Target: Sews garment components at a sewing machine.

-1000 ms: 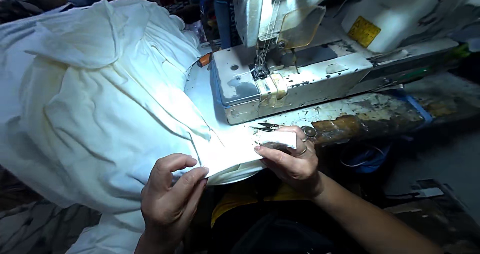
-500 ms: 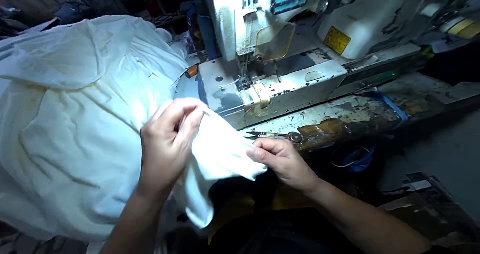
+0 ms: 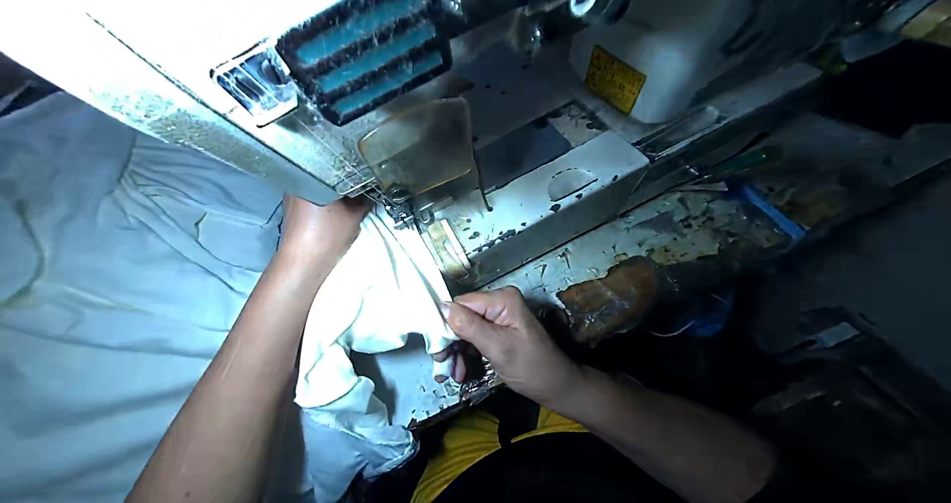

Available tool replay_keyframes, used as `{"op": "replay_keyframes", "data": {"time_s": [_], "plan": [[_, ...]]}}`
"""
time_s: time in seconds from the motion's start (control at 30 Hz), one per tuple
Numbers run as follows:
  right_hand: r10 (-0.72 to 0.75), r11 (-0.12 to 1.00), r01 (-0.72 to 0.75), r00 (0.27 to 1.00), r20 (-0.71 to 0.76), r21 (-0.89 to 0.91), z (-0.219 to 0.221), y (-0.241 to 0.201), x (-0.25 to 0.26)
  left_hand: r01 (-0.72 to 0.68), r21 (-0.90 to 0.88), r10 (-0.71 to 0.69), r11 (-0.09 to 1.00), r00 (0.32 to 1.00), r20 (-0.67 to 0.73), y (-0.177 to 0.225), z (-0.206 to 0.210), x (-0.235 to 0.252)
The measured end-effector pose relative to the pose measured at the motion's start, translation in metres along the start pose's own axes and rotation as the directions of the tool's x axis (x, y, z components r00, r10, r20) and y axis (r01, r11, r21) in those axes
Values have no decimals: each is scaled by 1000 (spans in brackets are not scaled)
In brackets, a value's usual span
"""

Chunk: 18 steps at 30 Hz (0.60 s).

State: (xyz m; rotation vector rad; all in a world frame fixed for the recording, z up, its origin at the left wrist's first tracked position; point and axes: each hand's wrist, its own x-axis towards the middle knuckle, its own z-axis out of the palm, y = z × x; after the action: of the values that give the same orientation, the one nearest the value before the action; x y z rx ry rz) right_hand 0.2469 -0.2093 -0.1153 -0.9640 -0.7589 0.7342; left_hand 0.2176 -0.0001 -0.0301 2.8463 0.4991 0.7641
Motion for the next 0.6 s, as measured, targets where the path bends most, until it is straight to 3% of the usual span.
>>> {"op": "replay_keyframes", "data": {"time_s": [0.13, 0.23, 0.3, 0.4, 0.6], "plan": [[-125, 986, 129, 991, 42, -109, -5, 3, -10, 39, -144, -39, 989, 999, 5, 3, -2, -3], [-225, 959, 236, 971, 83, -155, -10, 4, -12, 53, -155, -49, 987, 998, 28, 7, -6, -3], [-191, 960, 200, 979, 65, -194, -11, 2, -7, -2, -23, 2, 1000, 1000, 13, -4, -1, -1], [-122, 960, 121, 992, 12, -253, -10, 3, 12, -137, 152, 158, 979, 978, -136, -71, 46, 12], [-161, 937, 146, 987, -22, -318, -4, 11, 17, 21, 110, -10, 994, 995, -96, -75, 53, 26]]}}
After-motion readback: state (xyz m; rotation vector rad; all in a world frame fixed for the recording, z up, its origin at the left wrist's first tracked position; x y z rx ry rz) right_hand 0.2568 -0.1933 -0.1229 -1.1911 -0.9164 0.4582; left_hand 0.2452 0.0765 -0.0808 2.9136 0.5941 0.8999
